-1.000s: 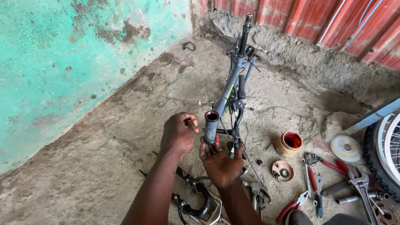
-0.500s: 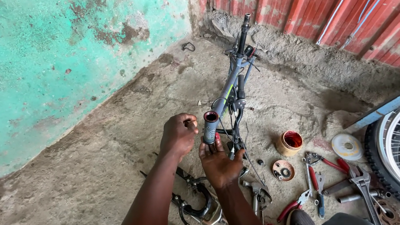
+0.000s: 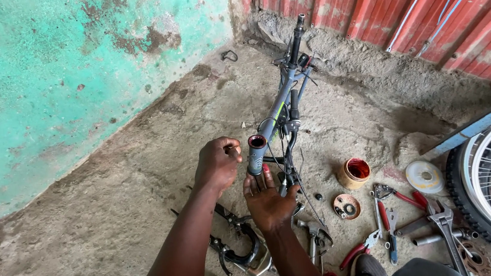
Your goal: The person is cleaning the bicycle head tube, applying grease to the headset cups, and installing the bearings and front fork.
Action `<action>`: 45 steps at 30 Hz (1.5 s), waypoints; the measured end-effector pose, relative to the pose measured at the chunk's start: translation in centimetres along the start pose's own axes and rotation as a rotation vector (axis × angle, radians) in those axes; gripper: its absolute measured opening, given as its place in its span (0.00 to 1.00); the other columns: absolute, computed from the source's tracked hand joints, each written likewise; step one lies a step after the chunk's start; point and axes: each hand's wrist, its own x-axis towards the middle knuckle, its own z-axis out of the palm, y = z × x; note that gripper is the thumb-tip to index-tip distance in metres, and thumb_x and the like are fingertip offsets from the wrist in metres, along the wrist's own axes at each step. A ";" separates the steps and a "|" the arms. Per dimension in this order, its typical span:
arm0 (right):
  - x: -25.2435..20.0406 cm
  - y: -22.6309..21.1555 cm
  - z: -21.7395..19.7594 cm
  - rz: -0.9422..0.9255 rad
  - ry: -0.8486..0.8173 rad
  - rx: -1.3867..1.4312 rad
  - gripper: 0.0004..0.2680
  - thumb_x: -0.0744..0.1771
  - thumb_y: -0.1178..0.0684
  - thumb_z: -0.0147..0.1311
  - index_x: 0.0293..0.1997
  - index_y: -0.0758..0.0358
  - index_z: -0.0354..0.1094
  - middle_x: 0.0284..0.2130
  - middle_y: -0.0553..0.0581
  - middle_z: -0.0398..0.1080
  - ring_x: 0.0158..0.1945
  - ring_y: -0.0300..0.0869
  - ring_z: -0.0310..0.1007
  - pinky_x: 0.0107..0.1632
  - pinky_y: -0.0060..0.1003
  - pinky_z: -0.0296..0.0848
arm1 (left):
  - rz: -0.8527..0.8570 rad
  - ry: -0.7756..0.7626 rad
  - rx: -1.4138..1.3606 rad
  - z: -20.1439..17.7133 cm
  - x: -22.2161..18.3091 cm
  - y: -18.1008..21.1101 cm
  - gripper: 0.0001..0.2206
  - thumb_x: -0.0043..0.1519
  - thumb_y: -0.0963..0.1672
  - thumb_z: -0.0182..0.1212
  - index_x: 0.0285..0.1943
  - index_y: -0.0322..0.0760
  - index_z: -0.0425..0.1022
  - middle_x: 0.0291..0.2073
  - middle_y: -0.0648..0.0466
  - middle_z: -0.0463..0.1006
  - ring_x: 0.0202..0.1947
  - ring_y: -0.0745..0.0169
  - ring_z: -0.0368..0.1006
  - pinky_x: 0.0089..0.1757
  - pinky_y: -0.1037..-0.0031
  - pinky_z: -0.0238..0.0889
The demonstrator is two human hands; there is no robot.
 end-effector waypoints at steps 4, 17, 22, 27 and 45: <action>-0.4 0.2 0.2 -0.004 -0.002 -0.019 0.36 0.66 0.18 0.23 0.58 0.63 0.67 0.49 0.61 0.68 0.58 0.52 0.67 0.64 0.47 0.67 | 0.002 -0.018 0.024 -0.1 0.0 0.1 0.07 0.63 0.41 0.59 0.40 0.40 0.84 0.22 0.54 0.81 0.29 0.63 0.81 0.40 0.72 0.72; 0.3 -0.1 -0.9 0.015 -0.006 -0.051 0.37 0.65 0.16 0.25 0.52 0.66 0.69 0.48 0.63 0.71 0.59 0.54 0.69 0.63 0.47 0.69 | 0.029 -0.012 0.018 0.0 -0.4 0.8 0.07 0.62 0.40 0.58 0.39 0.37 0.84 0.21 0.52 0.81 0.30 0.62 0.81 0.40 0.70 0.72; 1.1 -0.3 -1.6 0.021 -0.001 -0.011 0.37 0.65 0.16 0.27 0.49 0.67 0.70 0.47 0.64 0.72 0.58 0.54 0.70 0.62 0.47 0.70 | 0.037 -0.002 0.034 0.2 0.1 0.0 0.07 0.63 0.41 0.59 0.39 0.41 0.84 0.21 0.55 0.81 0.29 0.65 0.81 0.39 0.73 0.72; 1.4 -0.4 -2.3 -0.002 0.018 -0.018 0.37 0.65 0.16 0.27 0.45 0.68 0.72 0.46 0.65 0.75 0.57 0.55 0.72 0.59 0.47 0.72 | 0.038 0.003 0.026 0.1 0.2 -0.5 0.07 0.62 0.40 0.59 0.36 0.41 0.84 0.20 0.54 0.80 0.29 0.62 0.80 0.37 0.73 0.71; -0.9 0.9 -0.6 0.039 -0.016 -0.162 0.35 0.66 0.17 0.25 0.53 0.63 0.69 0.54 0.65 0.72 0.59 0.55 0.71 0.59 0.49 0.70 | -0.014 0.007 0.030 -1.1 -0.1 2.2 0.08 0.64 0.42 0.60 0.47 0.36 0.84 0.28 0.49 0.84 0.35 0.58 0.82 0.42 0.68 0.72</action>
